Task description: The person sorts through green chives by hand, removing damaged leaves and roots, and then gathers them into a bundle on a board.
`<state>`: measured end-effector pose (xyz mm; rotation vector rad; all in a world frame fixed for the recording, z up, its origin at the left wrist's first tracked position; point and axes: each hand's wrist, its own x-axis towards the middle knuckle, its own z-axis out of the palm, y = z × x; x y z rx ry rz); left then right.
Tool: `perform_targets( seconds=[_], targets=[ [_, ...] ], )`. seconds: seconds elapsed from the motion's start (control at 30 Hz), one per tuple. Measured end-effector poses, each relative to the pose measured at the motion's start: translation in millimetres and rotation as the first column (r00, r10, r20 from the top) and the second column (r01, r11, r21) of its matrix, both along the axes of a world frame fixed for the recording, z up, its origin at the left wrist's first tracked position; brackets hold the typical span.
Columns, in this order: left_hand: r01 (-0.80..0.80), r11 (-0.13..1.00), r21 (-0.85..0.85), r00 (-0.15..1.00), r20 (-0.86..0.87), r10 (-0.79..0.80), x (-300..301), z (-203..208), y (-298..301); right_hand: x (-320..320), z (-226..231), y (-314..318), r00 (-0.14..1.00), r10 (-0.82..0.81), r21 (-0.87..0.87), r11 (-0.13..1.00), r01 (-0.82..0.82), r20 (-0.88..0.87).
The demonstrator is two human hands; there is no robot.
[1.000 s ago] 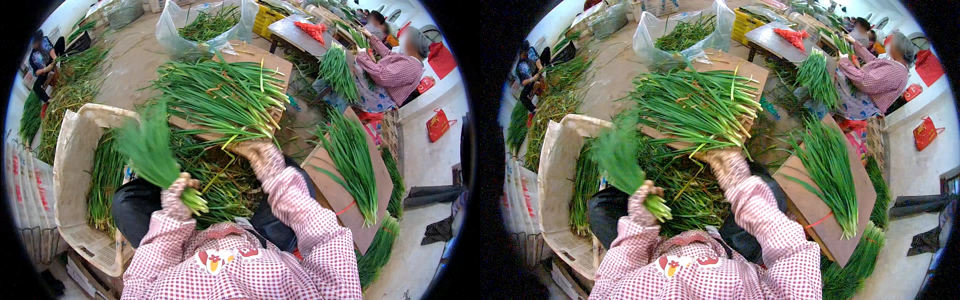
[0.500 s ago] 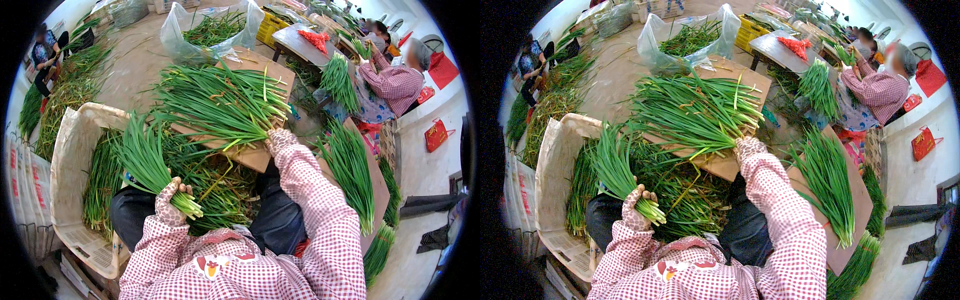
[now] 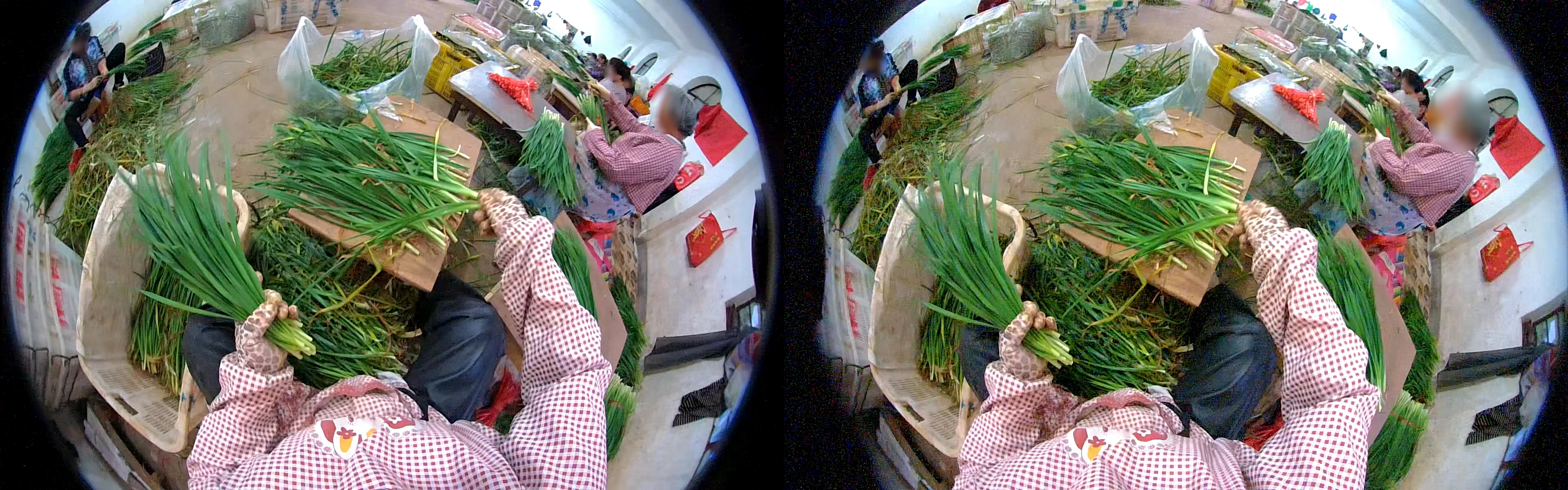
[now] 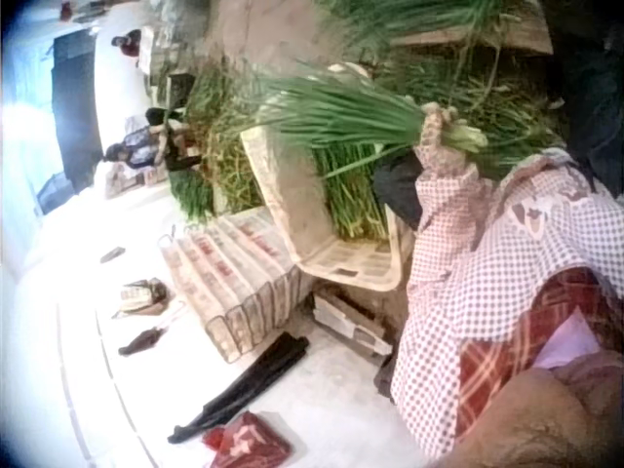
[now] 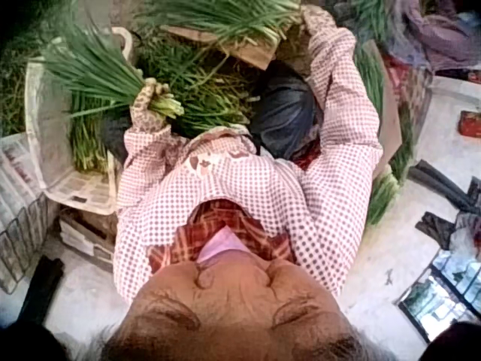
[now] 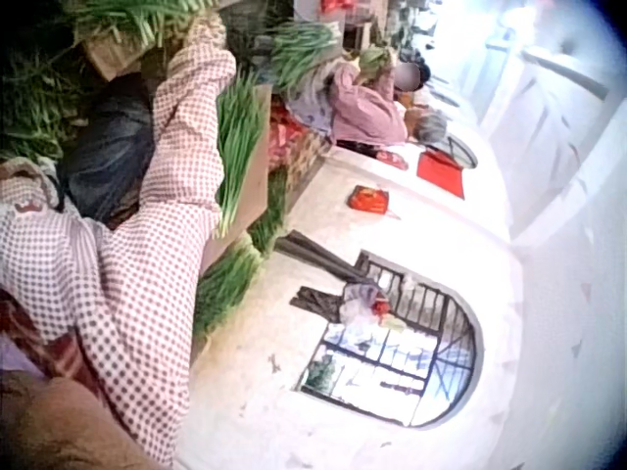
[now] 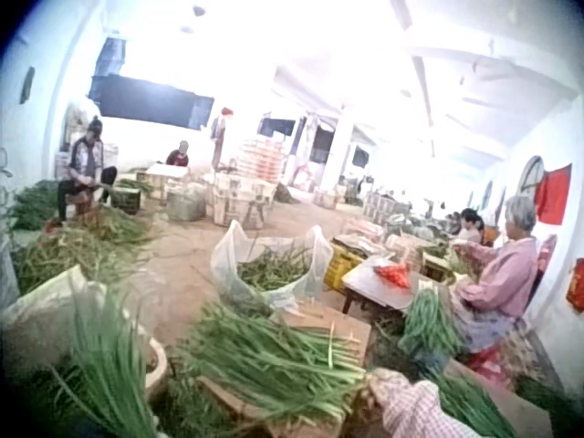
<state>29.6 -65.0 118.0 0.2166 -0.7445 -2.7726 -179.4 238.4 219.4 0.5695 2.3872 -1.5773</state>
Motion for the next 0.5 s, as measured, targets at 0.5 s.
perform_targets(
  seconds=[0.5],
  targets=[
    [-0.024, 0.929, 0.370, 0.999, 0.036, 0.012, -7.0, 5.0, 17.7, -39.4, 172.7, -9.0, 0.550, 0.156, 0.084, 0.985, -0.154, -0.821]
  ],
)
